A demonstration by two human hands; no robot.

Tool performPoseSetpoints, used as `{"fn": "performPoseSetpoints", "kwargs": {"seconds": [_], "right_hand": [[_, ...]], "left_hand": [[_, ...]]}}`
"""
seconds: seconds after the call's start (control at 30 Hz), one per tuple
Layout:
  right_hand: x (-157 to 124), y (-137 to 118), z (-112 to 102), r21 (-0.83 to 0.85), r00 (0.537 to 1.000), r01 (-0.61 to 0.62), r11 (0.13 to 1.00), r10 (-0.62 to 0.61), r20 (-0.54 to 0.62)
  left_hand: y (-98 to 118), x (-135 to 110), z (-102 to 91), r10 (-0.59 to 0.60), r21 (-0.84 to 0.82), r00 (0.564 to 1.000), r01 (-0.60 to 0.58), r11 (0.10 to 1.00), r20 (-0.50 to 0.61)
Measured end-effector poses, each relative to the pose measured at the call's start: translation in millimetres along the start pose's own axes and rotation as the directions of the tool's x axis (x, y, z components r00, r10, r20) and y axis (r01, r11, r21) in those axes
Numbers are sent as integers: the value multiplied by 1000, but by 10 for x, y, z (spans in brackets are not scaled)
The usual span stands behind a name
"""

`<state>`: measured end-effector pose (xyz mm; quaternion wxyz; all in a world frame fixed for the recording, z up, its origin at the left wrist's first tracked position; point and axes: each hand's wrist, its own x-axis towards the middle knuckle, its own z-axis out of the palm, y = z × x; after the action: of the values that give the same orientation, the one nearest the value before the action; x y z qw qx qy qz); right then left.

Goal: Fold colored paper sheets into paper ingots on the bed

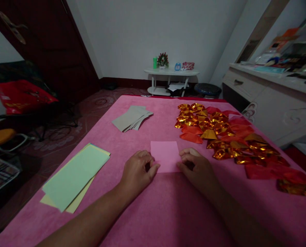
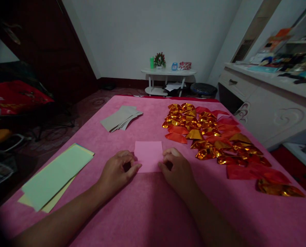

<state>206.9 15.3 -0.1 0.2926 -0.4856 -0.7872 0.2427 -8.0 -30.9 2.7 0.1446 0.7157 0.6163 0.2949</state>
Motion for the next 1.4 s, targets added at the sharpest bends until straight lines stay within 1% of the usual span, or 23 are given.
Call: {"fn": "performPoseSetpoints", "kwargs": {"seconds": [0.17, 0.23, 0.3, 0.33, 0.37, 0.43, 0.5, 0.53, 0.57, 0.63, 0.7, 0.77, 0.83, 0.93, 1.0, 1.07, 1.17, 1.2, 1.23, 1.3, 1.33, 1.37, 1.4], "right_hand": [[14, -3, 20, -20, 1000, 11, 1000, -12, -23], [11, -9, 26, -31, 999, 1, 1000, -2, -33], [2, -32, 33, -70, 998, -4, 998, 0, -66], [-6, -50, 40, -106, 996, 10, 994, -20, -92], [-16, -71, 53, -153, 991, 42, 987, -60, -118], [-46, -114, 103, -260, 969, 168, 951, -207, -132], [-95, -150, 186, -336, 926, 335, 880, -373, -55], [-128, -164, 237, -353, 901, 406, 843, -434, 1], [-165, -175, 288, -371, 883, 451, 812, -467, 49], [-247, -195, 376, -428, 863, 483, 764, -499, 84], [-325, -213, 408, -492, 863, 484, 724, -487, 133], [-383, -226, 367, -530, 875, 473, 704, -444, 191], [-414, -226, 266, -568, 902, 426, 704, -378, 209], [-418, -207, 89, -620, 929, 367, 693, -307, 207], [-407, -207, 20, -637, 943, 331, 697, -261, 204], [-394, -241, 30, -649, 958, 287, 705, -216, 189], [-389, -350, 193, -669, 977, 210, 713, -180, 114], [-394, -391, 271, -658, 975, 216, 722, -199, 101], [-403, -428, 346, -635, 965, 252, 730, -242, 103], [-433, -470, 453, -553, 925, 372, 746, -350, 150], [-450, -470, 470, -513, 910, 408, 755, -382, 161], [-467, -452, 458, -485, 906, 420, 767, -387, 172], [-480, -419, 420, -477, 917, 396, 785, -360, 169]], "left_hand": [[12, -20, -11, 7, 61, 1000, -7, 998, 1], [12, -33, -17, 5, 68, 1000, -4, 998, -21], [13, -38, -21, 41, 76, 996, -36, 996, -74], [14, -36, -20, 90, 87, 991, -82, 993, -99], [15, -30, -16, 163, 105, 981, -153, 983, -103], [17, -11, 3, 343, 138, 938, -334, 932, -48], [14, 7, 34, 475, 144, 879, -475, 868, 34], [10, 11, 53, 510, 146, 858, -513, 846, 61], [5, 7, 72, 525, 156, 848, -530, 833, 75], [-11, -25, 104, 517, 196, 851, -524, 829, 89], [-25, -87, 114, 485, 238, 867, -498, 834, 117], [-28, -161, 89, 450, 275, 882, -472, 838, 144], [-15, -224, 31, 410, 312, 894, -448, 838, 184], [26, -280, -77, 331, 362, 917, -394, 845, 224], [56, -297, -125, 285, 380, 930, -357, 853, 233], [79, -306, -140, 262, 390, 935, -340, 856, 240], [93, -315, -120, 268, 397, 931, -350, 848, 247], [90, -319, -112, 276, 399, 929, -356, 845, 245], [84, -323, -106, 285, 398, 927, -364, 842, 244], [65, -335, -110, 302, 397, 923, -376, 837, 238], [54, -341, -119, 307, 398, 922, -380, 835, 234], [45, -345, -131, 312, 400, 921, -383, 832, 233], [39, -346, -145, 316, 404, 919, -387, 829, 234]]}}
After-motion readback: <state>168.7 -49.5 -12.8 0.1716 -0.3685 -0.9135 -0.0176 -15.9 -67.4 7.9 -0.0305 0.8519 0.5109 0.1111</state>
